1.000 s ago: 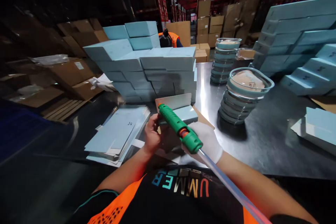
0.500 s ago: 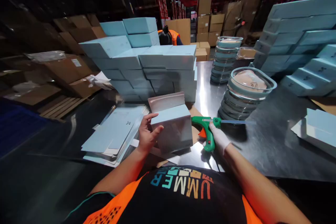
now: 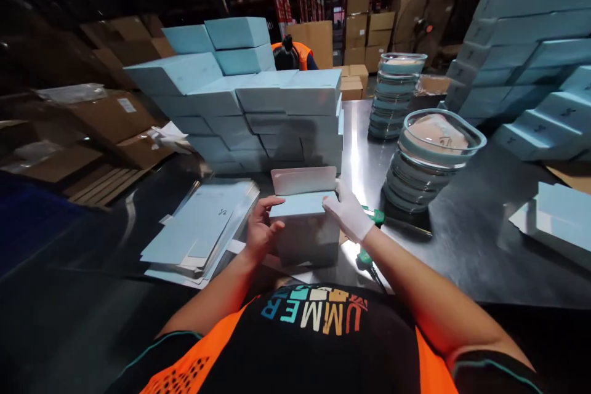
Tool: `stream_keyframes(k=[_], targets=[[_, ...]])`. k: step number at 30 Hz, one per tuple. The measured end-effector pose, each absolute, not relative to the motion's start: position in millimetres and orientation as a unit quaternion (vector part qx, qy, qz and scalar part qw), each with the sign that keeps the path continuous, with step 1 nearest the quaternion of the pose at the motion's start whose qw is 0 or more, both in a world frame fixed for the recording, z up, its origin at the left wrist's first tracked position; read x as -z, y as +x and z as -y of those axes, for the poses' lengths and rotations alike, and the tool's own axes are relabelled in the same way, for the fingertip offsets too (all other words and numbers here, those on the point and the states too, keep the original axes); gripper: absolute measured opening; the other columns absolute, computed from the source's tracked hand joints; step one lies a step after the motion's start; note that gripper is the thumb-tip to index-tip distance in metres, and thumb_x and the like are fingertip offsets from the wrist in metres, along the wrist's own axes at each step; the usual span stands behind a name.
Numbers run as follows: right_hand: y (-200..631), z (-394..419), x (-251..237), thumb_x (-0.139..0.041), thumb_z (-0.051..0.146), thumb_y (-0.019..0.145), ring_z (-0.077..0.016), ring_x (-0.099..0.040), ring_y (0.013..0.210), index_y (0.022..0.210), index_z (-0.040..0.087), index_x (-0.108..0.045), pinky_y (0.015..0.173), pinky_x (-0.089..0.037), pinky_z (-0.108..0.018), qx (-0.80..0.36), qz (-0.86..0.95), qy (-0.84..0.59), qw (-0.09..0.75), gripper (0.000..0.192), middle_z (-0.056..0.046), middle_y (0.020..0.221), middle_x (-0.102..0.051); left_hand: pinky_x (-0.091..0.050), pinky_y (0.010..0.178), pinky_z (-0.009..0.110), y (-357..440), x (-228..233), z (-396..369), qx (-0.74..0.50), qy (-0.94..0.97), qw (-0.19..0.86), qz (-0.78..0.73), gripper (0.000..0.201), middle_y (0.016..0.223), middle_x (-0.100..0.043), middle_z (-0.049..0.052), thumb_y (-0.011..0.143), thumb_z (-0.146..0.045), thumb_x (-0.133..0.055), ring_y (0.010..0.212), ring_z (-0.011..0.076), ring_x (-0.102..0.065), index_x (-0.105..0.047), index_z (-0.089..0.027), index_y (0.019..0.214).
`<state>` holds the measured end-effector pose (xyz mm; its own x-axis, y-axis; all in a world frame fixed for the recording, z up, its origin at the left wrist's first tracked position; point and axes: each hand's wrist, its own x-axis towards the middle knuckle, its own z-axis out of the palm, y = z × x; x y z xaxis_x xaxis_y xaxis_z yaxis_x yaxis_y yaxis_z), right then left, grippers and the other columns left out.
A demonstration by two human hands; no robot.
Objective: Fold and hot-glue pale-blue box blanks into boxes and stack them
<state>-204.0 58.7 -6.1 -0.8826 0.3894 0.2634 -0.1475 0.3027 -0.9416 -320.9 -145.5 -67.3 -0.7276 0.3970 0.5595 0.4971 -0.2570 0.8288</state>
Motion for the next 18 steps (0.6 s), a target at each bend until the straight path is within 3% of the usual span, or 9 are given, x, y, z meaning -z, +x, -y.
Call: stream_keyframes(k=[3, 6, 9, 13, 15, 18], targets=[[-197, -70, 16, -0.083, 0.063, 0.085, -0.0363, -0.069, 0.134, 0.135, 0.021, -0.065, 0.12, -0.054, -0.057, -0.527, 0.811, -0.002, 0.254, 0.068, -0.016, 0.139, -0.074, -0.061, 0.099, 0.042, -325, 70, 147, 0.702, -0.39, 0.047, 0.594, 0.075, 0.131, -0.071, 0.016, 0.073, -0.087, -0.086, 0.121, 0.0335, -0.075, -0.069, -0.021, 0.105], [-184, -83, 31, -0.092, 0.046, 0.086, -0.0359, -0.062, 0.149, 0.131, 0.024, -0.068, 0.124, -0.052, -0.057, -0.467, 0.83, 0.124, 0.279, 0.056, -0.017, 0.157, -0.065, -0.061, 0.105, 0.047, -330, 67, 148, 0.73, -0.436, 0.078, 0.52, 0.062, 0.126, -0.075, 0.01, 0.083, -0.067, -0.092, 0.125, 0.0323, -0.077, -0.066, -0.027, 0.121], [-174, -83, 38, -0.079, 0.024, 0.1, -0.0311, -0.06, 0.155, 0.138, 0.03, -0.072, 0.117, -0.06, -0.05, -0.463, 0.818, 0.189, 0.284, 0.039, -0.014, 0.168, -0.058, -0.061, 0.11, 0.049, -338, 59, 151, 0.686, -0.536, 0.086, 0.484, 0.043, 0.124, -0.077, 0.008, 0.095, -0.049, -0.087, 0.129, 0.0305, -0.077, -0.074, -0.03, 0.131], [-168, -69, 36, -0.073, 0.012, 0.101, -0.0284, -0.071, 0.141, 0.139, 0.038, -0.078, 0.117, -0.062, -0.05, -0.443, 0.817, 0.191, 0.315, 0.046, -0.008, 0.155, -0.07, -0.056, 0.118, 0.053, -345, 56, 155, 0.643, -0.595, 0.061, 0.478, 0.024, 0.129, -0.079, 0.009, 0.102, -0.041, -0.079, 0.138, 0.032, -0.071, -0.085, -0.033, 0.124], [-166, -64, 35, -0.076, 0.013, 0.099, -0.0289, -0.075, 0.135, 0.133, 0.037, -0.082, 0.116, -0.063, -0.05, -0.456, 0.808, 0.168, 0.335, 0.041, -0.008, 0.147, -0.076, -0.051, 0.124, 0.056, -345, 62, 156, 0.675, -0.553, 0.024, 0.488, 0.041, 0.144, -0.074, 0.011, 0.094, -0.052, -0.086, 0.146, 0.0353, -0.066, -0.082, -0.035, 0.132], [-168, -64, 37, -0.078, 0.025, 0.101, -0.0301, -0.074, 0.138, 0.128, 0.033, -0.084, 0.118, -0.062, -0.05, -0.499, 0.776, 0.054, 0.383, 0.029, -0.009, 0.147, -0.077, -0.041, 0.131, 0.063, -340, 79, 154, 0.718, -0.417, -0.106, 0.547, 0.113, 0.174, -0.049, 0.019, 0.059, -0.071, -0.103, 0.158, 0.0451, -0.052, -0.063, -0.035, 0.158]])
